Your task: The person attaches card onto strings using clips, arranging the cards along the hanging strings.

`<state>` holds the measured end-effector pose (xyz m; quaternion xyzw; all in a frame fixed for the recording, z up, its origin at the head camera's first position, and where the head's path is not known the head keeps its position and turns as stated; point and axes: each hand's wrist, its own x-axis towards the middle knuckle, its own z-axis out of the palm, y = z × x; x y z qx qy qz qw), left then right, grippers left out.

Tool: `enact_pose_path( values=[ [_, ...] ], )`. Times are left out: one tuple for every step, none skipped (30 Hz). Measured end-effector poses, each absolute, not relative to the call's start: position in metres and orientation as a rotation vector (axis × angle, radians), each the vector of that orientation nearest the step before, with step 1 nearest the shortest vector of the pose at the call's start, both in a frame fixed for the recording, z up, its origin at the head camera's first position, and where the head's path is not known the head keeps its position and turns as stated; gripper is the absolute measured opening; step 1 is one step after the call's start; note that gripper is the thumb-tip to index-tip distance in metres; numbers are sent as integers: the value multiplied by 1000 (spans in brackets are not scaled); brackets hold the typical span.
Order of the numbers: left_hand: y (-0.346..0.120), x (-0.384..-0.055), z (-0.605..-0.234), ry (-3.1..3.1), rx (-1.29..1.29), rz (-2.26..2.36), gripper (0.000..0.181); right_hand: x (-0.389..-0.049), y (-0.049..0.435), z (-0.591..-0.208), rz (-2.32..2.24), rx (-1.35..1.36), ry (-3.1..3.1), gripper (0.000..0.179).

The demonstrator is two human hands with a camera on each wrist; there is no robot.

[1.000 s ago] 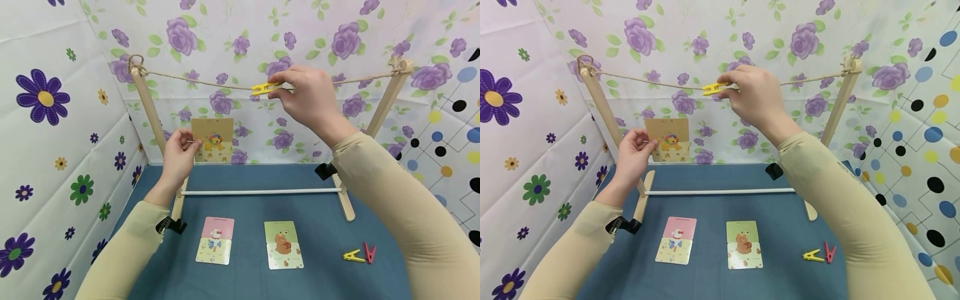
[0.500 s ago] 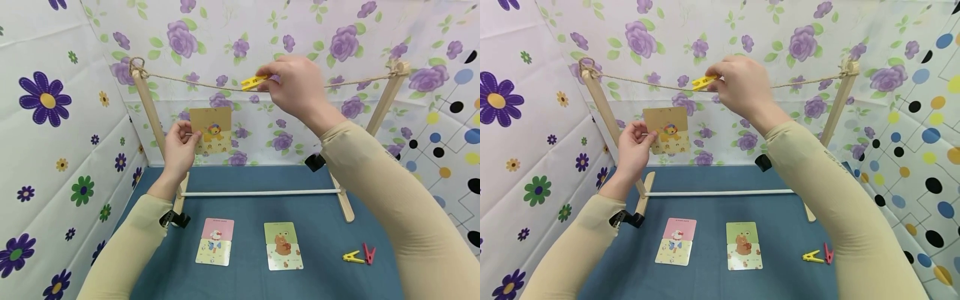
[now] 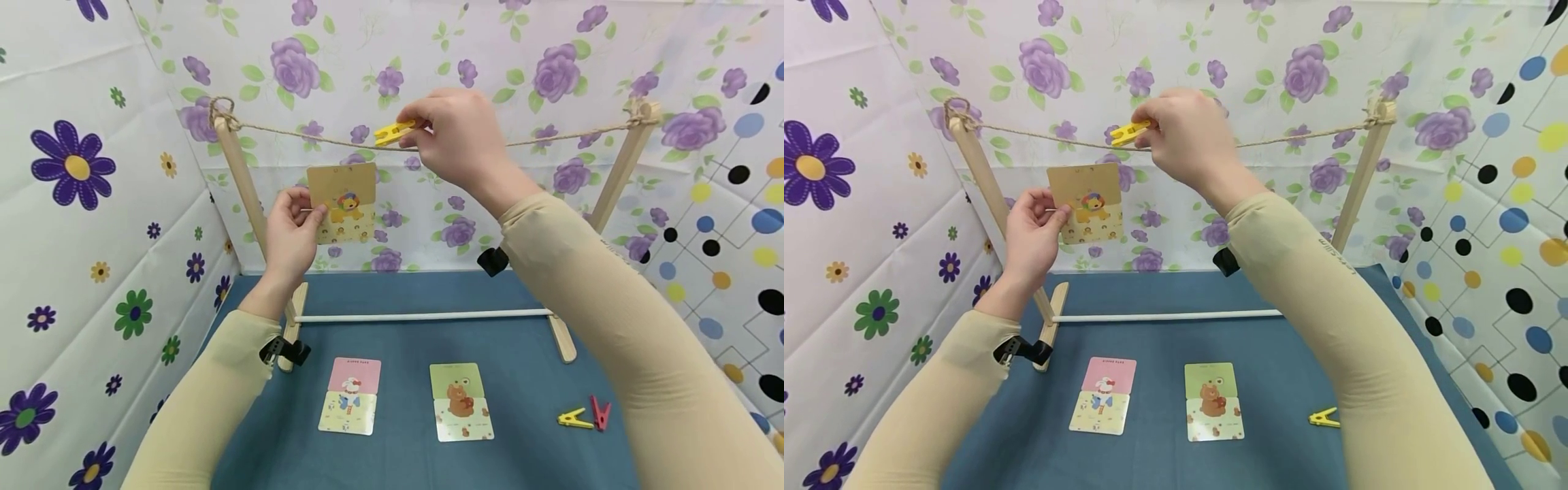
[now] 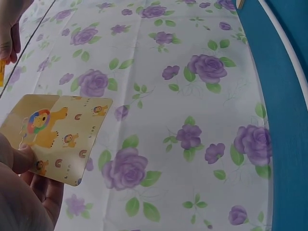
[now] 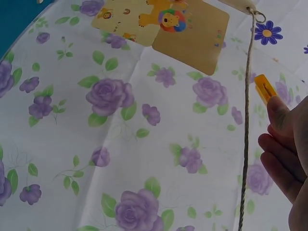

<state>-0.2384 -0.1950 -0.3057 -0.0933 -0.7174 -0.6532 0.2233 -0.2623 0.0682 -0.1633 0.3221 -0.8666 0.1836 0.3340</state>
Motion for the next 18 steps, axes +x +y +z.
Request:
enact_pose_path(
  values=[
    [-195, -239, -306, -1982, -258, -1805, 17, -262, 67, -163, 480, 839, -2275, 20],
    [-195, -239, -305, -1982, -259, -1808, 17, -262, 65, -162, 479, 837, -2285, 20],
    [-195, -239, -305, -1982, -260, -1809, 16, -261, 64, -161, 478, 836, -2298, 20],
    [-195, -240, -305, -1981, -259, -1812, 16, -260, 63, -161, 472, 833, -2311, 21],
    [-195, -240, -304, -1980, -258, -1812, 16, -260, 62, -160, 466, 831, -2322, 21],
    [-195, -241, -304, -1980, -258, -1810, 16, -259, 61, -159, 461, 829, -2331, 21],
    [-196, -241, -304, -1980, -259, -1809, 16, -258, 59, -159, 456, 829, -2337, 22],
    [-196, -241, -303, -1983, -259, -1805, 16, -258, 58, -158, 453, 828, -2344, 22],
    [-196, -242, -303, -1987, -261, -1800, 16, -257, 57, -158, 447, 827, -2351, 22],
    [-196, -242, -303, -1990, -261, -1797, 16, -256, 56, -158, 440, 829, -2353, 22],
    [-196, -242, -302, -1994, -261, -1793, 16, -256, 55, -158, 439, 831, -2355, 22],
    [-196, -242, -302, -1998, -261, -1790, 16, -256, 54, -158, 438, 832, -2359, 22],
    [-196, -242, -302, -1999, -262, -1789, 16, -256, 54, -158, 438, 832, -2365, 22],
    [-196, -242, -302, -2001, -261, -1789, 16, -256, 53, -158, 436, 830, -2371, 22],
    [-196, -242, -301, -2002, -259, -1790, 16, -256, 52, -158, 437, 828, -2381, 22],
    [-196, -242, -301, -2003, -257, -1792, 16, -256, 51, -158, 441, 827, -2386, 21],
    [-196, -242, -301, -2005, -254, -1792, 16, -257, 50, -158, 443, 822, -2395, 21],
    [-195, -242, -301, -2006, -252, -1795, 16, -257, 50, -158, 443, 816, -2405, 22]
  ],
)
